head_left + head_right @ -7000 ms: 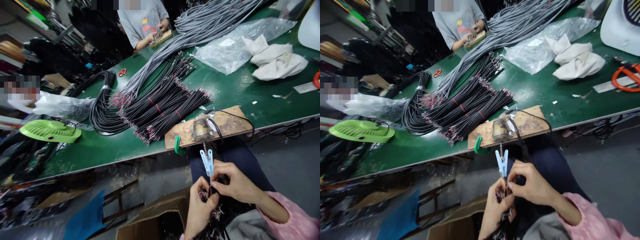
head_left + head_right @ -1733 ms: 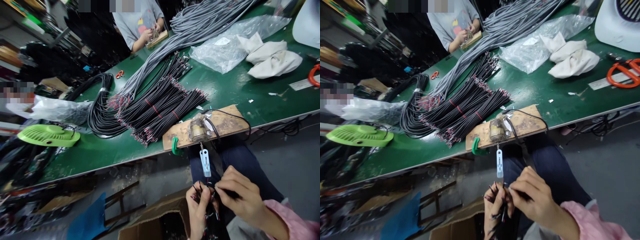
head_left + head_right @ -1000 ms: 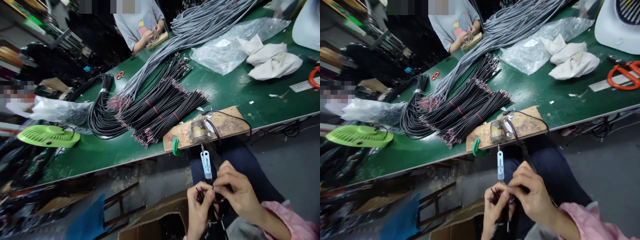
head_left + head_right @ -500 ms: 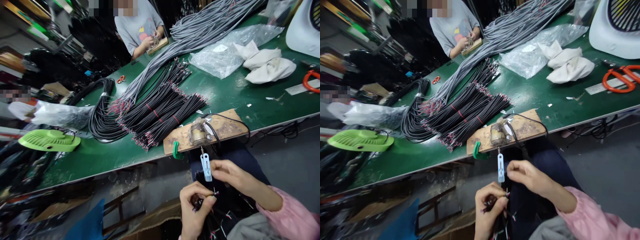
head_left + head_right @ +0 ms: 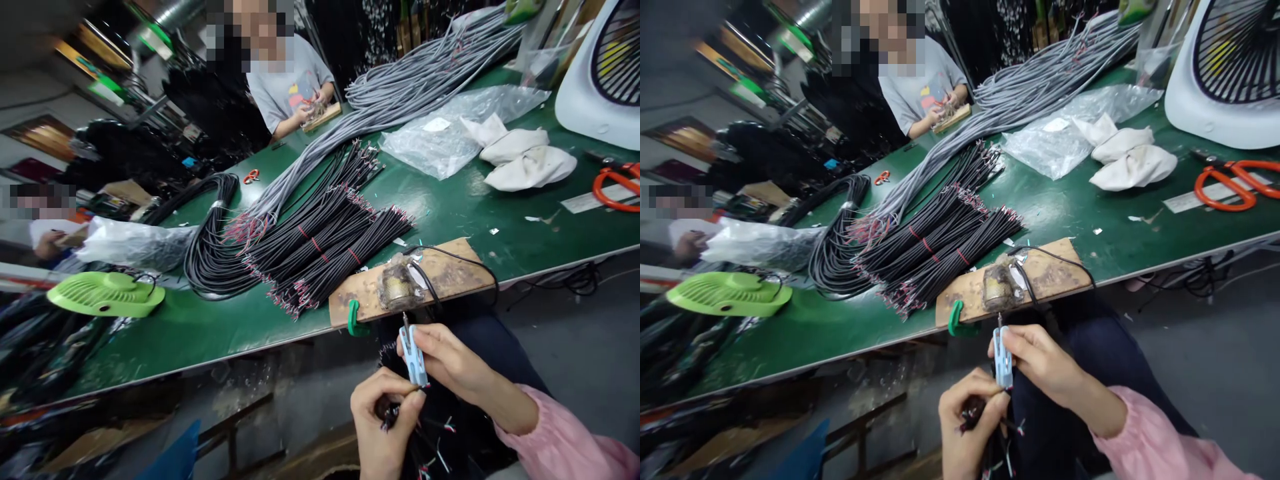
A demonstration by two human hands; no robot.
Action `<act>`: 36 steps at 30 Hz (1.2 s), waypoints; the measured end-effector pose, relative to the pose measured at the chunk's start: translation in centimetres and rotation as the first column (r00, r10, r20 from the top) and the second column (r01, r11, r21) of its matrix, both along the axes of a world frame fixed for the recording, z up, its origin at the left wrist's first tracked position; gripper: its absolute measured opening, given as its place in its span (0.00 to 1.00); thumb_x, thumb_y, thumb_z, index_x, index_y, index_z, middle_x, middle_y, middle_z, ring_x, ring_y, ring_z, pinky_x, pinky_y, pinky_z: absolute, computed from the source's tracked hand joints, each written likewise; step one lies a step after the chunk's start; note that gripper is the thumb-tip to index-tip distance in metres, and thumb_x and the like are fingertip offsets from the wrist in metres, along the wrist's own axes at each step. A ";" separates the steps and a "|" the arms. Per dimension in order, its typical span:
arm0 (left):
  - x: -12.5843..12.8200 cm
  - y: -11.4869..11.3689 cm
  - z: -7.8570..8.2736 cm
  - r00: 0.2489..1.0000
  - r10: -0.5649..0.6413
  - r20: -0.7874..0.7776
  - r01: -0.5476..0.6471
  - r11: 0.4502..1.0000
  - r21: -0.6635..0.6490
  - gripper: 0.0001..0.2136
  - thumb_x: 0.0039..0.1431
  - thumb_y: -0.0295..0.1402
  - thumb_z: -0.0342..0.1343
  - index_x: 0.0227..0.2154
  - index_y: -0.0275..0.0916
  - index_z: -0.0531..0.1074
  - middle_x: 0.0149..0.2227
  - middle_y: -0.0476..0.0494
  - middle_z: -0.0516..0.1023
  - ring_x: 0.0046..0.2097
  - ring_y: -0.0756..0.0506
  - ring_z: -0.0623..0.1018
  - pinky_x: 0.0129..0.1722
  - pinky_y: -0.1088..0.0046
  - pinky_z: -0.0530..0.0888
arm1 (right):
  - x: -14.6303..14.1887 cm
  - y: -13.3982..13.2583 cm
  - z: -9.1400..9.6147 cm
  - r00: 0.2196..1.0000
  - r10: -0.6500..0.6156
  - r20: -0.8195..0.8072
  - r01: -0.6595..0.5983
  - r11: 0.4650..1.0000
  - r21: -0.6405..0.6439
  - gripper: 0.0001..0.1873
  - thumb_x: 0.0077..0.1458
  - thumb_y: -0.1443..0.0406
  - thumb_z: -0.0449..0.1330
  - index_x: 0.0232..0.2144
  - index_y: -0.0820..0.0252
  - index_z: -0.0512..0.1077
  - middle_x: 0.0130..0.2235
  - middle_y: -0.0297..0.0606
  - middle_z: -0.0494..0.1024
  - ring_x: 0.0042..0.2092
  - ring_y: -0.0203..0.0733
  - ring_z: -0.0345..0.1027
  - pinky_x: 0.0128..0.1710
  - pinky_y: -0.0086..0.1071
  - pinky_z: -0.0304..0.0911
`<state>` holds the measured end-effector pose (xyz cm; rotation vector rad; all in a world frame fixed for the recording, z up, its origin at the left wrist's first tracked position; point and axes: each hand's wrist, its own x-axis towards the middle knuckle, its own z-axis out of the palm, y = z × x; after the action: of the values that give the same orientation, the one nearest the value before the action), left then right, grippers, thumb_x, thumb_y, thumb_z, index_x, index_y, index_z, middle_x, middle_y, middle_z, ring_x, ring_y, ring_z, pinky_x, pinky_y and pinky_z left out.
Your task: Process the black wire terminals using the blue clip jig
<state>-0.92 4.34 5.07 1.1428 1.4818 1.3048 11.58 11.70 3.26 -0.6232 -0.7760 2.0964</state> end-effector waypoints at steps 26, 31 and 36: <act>0.7 -3.6 -5.2 0.863 0.134 0.486 0.080 0.915 -0.396 0.19 0.45 0.46 0.69 0.26 0.38 0.66 0.12 0.58 0.66 0.10 0.57 0.60 0.09 0.84 0.58 | 2.3 -2.9 -1.1 0.833 -0.180 0.522 -0.195 0.789 0.582 0.11 0.61 0.66 0.57 0.25 0.60 0.71 0.30 0.37 0.73 0.36 0.44 0.64 0.45 0.40 0.58; 0.6 -3.9 -5.9 0.768 0.064 0.637 0.103 0.970 -0.220 0.14 0.56 0.39 0.63 0.23 0.38 0.66 0.08 0.58 0.62 0.07 0.57 0.58 0.08 0.87 0.56 | 1.8 -4.2 -2.0 0.850 -0.318 0.419 0.002 0.798 0.602 0.12 0.62 0.68 0.56 0.25 0.59 0.67 0.28 0.34 0.70 0.33 0.41 0.62 0.37 0.35 0.57; 0.7 -4.4 -6.3 0.639 -0.054 0.767 0.177 0.981 -0.079 0.10 0.62 0.35 0.58 0.26 0.36 0.73 0.10 0.57 0.62 0.08 0.58 0.59 0.08 0.87 0.61 | 1.6 -4.8 -2.1 0.861 -0.385 0.333 0.064 0.732 0.678 0.10 0.62 0.71 0.55 0.28 0.59 0.70 0.29 0.34 0.71 0.34 0.40 0.62 0.38 0.35 0.57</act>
<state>-0.20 -0.09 -1.27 0.4460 0.8194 1.3194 13.21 6.90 1.20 -0.7706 -1.5238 1.3045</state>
